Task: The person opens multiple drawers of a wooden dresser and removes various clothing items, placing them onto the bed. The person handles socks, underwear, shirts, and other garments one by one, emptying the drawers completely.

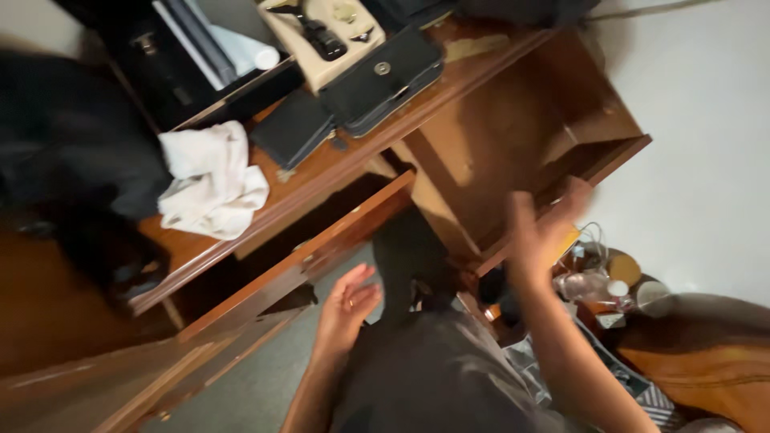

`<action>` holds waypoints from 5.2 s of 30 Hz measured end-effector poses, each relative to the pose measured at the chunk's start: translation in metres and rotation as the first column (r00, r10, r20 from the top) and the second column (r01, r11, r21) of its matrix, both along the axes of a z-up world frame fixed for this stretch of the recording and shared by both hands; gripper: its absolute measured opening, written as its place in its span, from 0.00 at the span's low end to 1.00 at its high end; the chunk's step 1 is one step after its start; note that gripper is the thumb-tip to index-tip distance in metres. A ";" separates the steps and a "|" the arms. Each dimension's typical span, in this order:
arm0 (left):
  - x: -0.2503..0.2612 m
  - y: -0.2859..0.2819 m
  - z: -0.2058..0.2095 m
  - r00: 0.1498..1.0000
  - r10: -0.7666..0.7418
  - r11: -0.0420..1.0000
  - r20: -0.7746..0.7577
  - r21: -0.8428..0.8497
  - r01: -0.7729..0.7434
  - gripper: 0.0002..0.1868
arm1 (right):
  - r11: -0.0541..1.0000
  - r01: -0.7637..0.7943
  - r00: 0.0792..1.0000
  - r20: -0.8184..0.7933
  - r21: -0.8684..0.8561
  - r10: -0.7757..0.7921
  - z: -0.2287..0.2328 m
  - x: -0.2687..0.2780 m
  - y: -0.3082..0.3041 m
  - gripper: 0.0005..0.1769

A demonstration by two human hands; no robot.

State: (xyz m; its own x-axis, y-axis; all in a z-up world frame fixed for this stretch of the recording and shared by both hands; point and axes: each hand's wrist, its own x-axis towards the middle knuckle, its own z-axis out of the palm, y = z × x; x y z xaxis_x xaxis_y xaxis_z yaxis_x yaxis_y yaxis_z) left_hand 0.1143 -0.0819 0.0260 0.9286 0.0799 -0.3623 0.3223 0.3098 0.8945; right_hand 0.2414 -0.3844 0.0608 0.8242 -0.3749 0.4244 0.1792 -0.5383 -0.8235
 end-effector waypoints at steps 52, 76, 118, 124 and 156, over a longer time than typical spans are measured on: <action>-0.040 0.032 -0.233 0.858 0.493 0.782 -0.143 -0.359 -0.509 0.19 | 0.021 0.232 0.705 -0.183 0.973 0.685 -0.187 0.064 -0.028 0.48; 0.127 0.030 -0.293 0.548 0.836 0.404 -0.031 -0.641 -0.653 0.31 | -0.372 -0.261 0.429 0.453 0.891 0.782 -0.311 0.265 -0.010 0.33; -0.046 -0.113 -0.215 0.315 0.800 0.006 -0.510 -0.518 -0.855 0.33 | -0.042 0.239 0.791 -0.170 0.970 0.587 -0.216 0.070 -0.115 0.40; -0.056 -0.120 -0.250 0.356 0.775 0.091 -0.522 -0.465 -0.881 0.24 | 0.031 0.339 0.758 -0.292 0.940 0.584 -0.258 0.063 -0.140 0.32; -0.193 -0.019 -0.137 0.926 0.365 0.928 -0.099 0.116 -0.354 0.12 | 0.171 0.392 0.752 -0.422 0.904 0.507 -0.250 -0.088 -0.109 0.34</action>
State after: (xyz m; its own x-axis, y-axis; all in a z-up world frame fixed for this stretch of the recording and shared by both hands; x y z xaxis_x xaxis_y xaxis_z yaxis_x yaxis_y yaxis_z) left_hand -0.0790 -0.1011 -0.1114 0.7830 0.4393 -0.4404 0.3085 0.3406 0.8881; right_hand 0.1535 -0.4936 -0.1895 0.6980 -0.0054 -0.7161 -0.5126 0.6946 -0.5048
